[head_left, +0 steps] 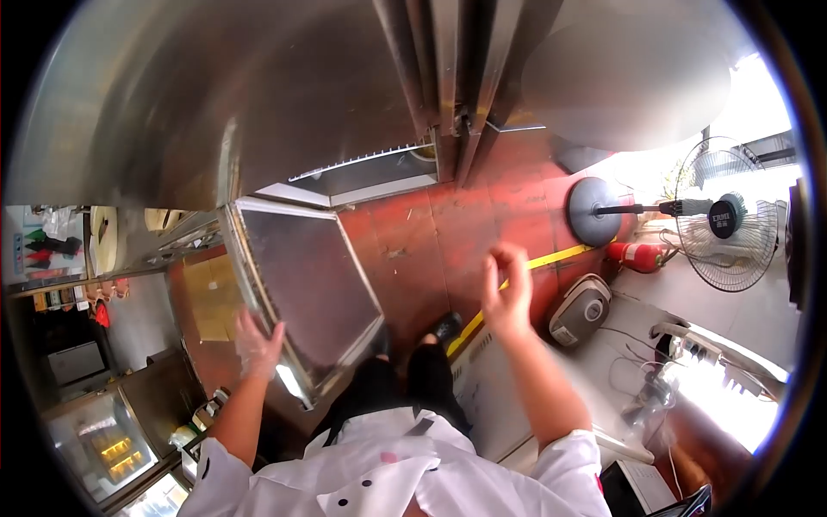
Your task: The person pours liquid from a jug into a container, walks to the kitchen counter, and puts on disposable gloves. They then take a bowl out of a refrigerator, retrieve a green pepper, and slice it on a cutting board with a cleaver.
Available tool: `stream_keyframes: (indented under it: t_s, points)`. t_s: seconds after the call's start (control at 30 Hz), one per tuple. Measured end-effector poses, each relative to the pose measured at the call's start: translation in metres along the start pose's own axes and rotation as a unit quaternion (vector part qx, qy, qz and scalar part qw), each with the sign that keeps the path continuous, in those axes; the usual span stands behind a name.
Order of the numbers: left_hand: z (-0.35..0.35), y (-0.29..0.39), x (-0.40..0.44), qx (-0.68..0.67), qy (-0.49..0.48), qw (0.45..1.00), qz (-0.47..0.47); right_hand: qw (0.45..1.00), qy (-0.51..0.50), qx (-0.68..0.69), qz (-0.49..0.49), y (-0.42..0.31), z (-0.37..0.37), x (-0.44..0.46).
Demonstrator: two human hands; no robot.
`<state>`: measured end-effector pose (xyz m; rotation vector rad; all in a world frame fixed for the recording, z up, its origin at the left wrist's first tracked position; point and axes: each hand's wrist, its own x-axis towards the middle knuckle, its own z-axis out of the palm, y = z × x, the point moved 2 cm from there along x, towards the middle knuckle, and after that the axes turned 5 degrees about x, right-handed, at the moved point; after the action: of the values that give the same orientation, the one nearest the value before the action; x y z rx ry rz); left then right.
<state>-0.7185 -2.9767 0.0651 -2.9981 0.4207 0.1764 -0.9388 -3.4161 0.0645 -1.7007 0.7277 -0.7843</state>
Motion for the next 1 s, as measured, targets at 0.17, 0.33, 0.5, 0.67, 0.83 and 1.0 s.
stream_keyframes:
  t_s: [0.17, 0.33, 0.5, 0.67, 0.83, 1.0]
  points:
    - [-0.001, -0.044, 0.007, 0.027, -0.023, 0.998, -0.049, 0.914, 0.082, -0.111, -0.381, -0.123, -0.005, 0.168]
    - [-0.001, -0.067, 0.02, 0.119, 0.049, 0.992, -0.012, 0.799, 0.245, -0.182, -0.519, -0.154, 0.056, 0.255]
    - [0.005, 0.063, 0.047, -0.044, 0.078, 0.943, 0.322, 0.742, 0.297, -0.166, -0.578, -0.129, 0.059, 0.269]
    - [0.174, 0.187, 0.125, -0.17, -0.143, 0.876, 0.428, 0.727, 0.309, -0.192, -0.583, -0.093, 0.055, 0.28]
    - [0.393, 0.311, 0.227, -0.279, -0.307, 0.863, 0.289, 0.733, 0.309, -0.195, -0.574, -0.042, 0.048, 0.286]
    - [0.53, 0.417, 0.342, -0.622, -0.356, 0.697, 0.02, 0.73, 0.314, -0.19, -0.577, 0.005, 0.049, 0.276]
